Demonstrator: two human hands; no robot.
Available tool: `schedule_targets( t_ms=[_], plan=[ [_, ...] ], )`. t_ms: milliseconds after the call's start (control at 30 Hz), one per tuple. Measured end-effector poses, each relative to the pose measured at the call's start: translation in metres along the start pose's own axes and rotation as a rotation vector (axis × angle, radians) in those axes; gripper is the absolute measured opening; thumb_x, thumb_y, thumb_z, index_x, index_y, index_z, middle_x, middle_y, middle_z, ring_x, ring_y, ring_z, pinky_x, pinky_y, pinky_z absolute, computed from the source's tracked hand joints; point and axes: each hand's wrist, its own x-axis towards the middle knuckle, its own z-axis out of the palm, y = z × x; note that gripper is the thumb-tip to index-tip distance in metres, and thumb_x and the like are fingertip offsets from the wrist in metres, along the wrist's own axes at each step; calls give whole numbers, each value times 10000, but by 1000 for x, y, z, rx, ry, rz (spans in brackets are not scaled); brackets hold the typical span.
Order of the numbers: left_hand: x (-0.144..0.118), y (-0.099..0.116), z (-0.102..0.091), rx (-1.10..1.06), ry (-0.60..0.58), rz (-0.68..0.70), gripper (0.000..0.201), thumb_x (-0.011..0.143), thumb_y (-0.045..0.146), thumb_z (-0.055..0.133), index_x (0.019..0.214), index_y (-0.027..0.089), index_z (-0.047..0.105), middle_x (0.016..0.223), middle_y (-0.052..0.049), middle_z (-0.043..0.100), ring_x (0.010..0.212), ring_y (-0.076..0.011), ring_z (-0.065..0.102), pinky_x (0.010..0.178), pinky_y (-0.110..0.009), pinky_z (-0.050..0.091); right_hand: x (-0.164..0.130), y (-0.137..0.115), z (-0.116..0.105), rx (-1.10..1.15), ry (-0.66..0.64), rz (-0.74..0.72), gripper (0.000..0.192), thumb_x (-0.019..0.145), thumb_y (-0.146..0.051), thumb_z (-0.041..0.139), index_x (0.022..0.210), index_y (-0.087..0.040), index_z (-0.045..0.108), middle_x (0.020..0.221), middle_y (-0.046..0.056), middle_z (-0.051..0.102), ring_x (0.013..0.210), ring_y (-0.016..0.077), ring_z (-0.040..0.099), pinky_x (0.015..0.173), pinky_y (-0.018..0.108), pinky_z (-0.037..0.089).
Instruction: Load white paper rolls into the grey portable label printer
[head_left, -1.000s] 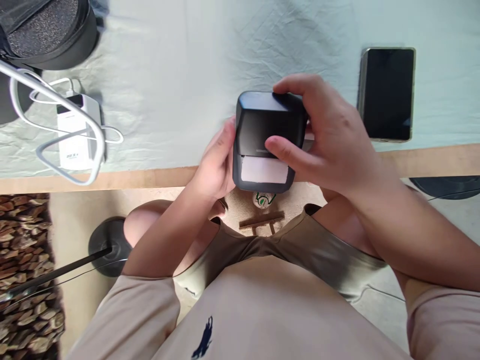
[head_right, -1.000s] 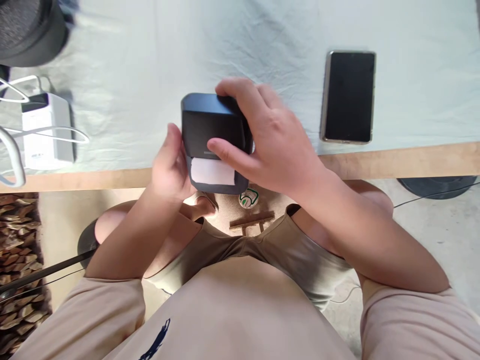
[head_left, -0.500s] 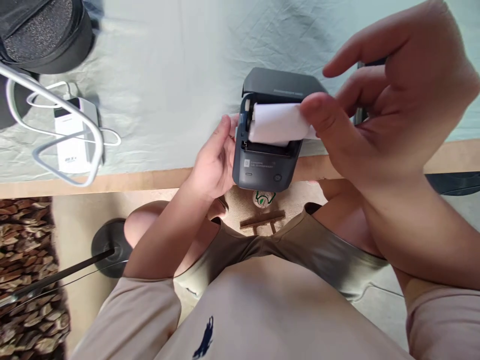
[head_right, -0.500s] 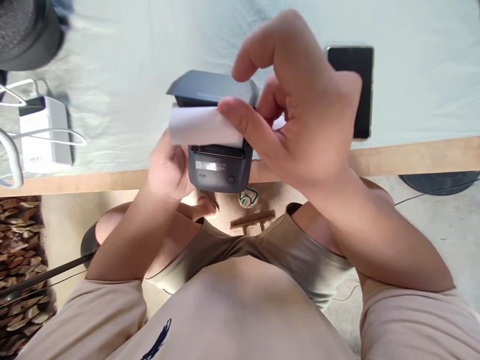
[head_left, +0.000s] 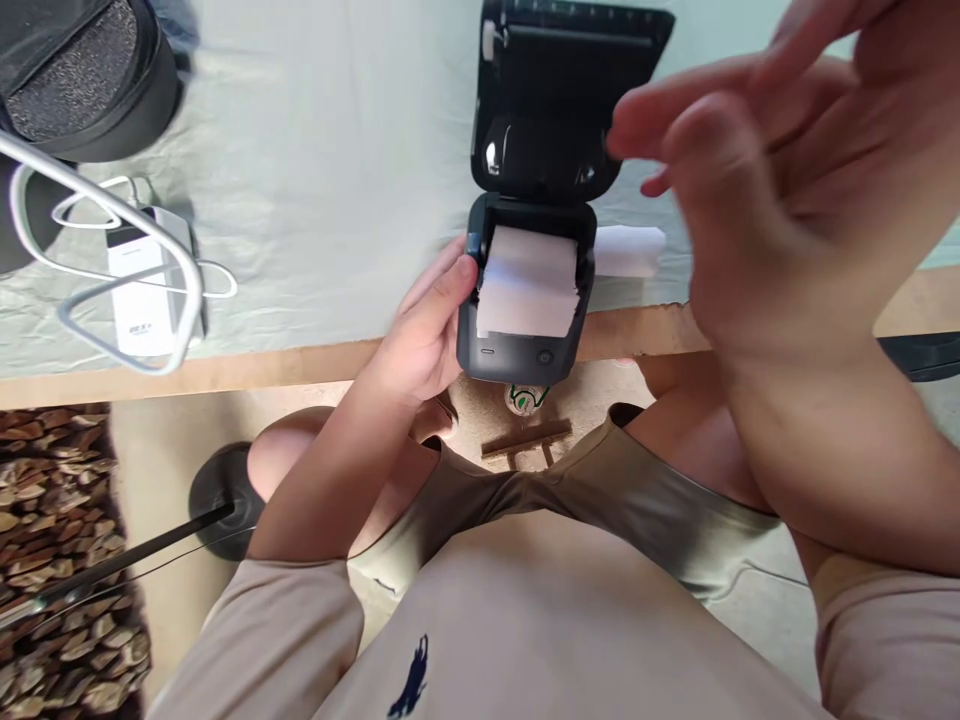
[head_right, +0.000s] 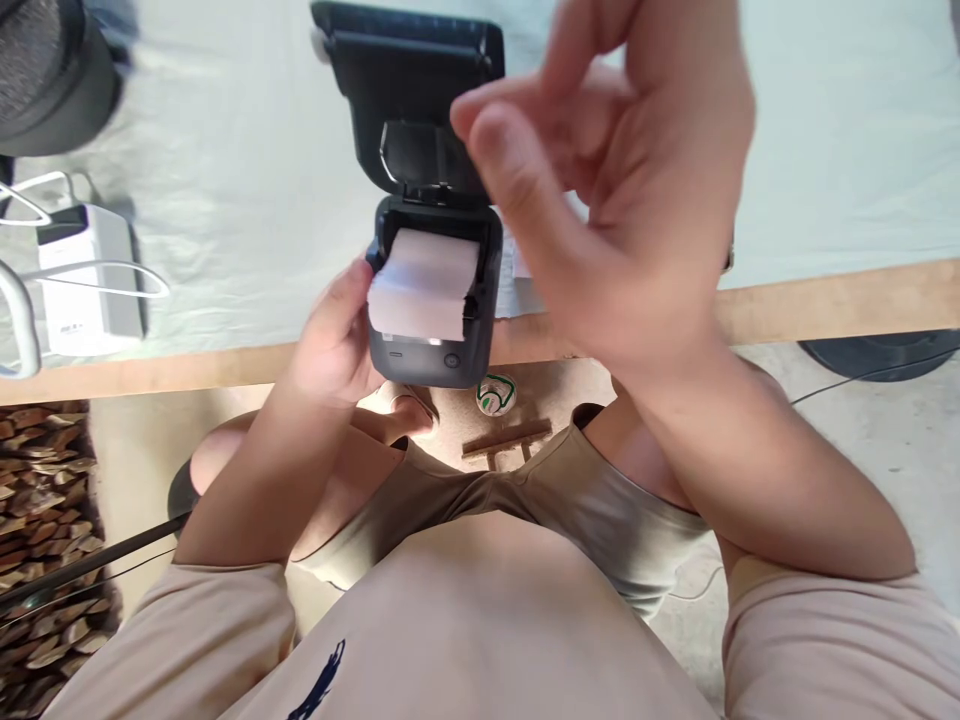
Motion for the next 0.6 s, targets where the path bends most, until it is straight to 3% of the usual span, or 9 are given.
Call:
schedule_targets(
  t_ms=[133, 233, 333, 467, 533, 600],
  plan=[
    [-2, 0, 2, 2, -16, 36, 211, 1078, 397, 868, 1226, 247, 885, 1144, -45, 838, 952, -187, 790, 798, -283, 641, -4, 6, -3, -154, -28, -14, 372, 1038, -657, 786, 1317, -418, 723, 982, 23, 813, 1165, 321, 839, 825, 388, 648],
    [-3, -2, 0, 17, -34, 59, 266, 1032, 423, 941, 1231, 254, 888, 1133, -43, 831, 906, -183, 742, 788, -288, 637, -6, 13, -5, -227, -53, -17, 279, 985, -593, 809, 1187, -412, 742, 779, 12, 714, 928, 311, 786, 748, 388, 566],
    [-1, -5, -3, 56, -9, 56, 344, 979, 481, 987, 1231, 281, 866, 1076, -50, 819, 987, -240, 766, 783, -312, 613, -4, 19, -2, -360, -48, -33, 298, 874, -544, 861, 1106, -398, 744, 673, 0, 614, 655, 266, 614, 624, 390, 392],
    [-2, -4, 0, 72, 7, 37, 362, 960, 490, 999, 1229, 293, 858, 1027, -42, 819, 970, -249, 773, 742, -320, 599, 0, 8, 5, -550, -16, -77, 325, 834, -456, 823, 1151, -400, 775, 660, -2, 607, 578, 238, 505, 595, 389, 194],
    [-4, -2, 3, 55, -2, 49, 279, 993, 441, 963, 1216, 294, 883, 1039, -28, 838, 900, -214, 753, 710, -304, 605, -1, -7, 4, -564, -30, -75, 342, 838, -350, 756, 1176, -396, 782, 669, -8, 598, 584, 232, 503, 610, 379, 198],
    [-4, 0, 5, 27, 6, 63, 190, 1029, 372, 916, 1201, 290, 905, 1054, -15, 860, 895, -189, 760, 724, -278, 623, -5, -20, -4, -473, -34, -54, 374, 826, -272, 732, 1178, -390, 780, 730, -24, 641, 591, 216, 541, 625, 370, 288]
  ],
)
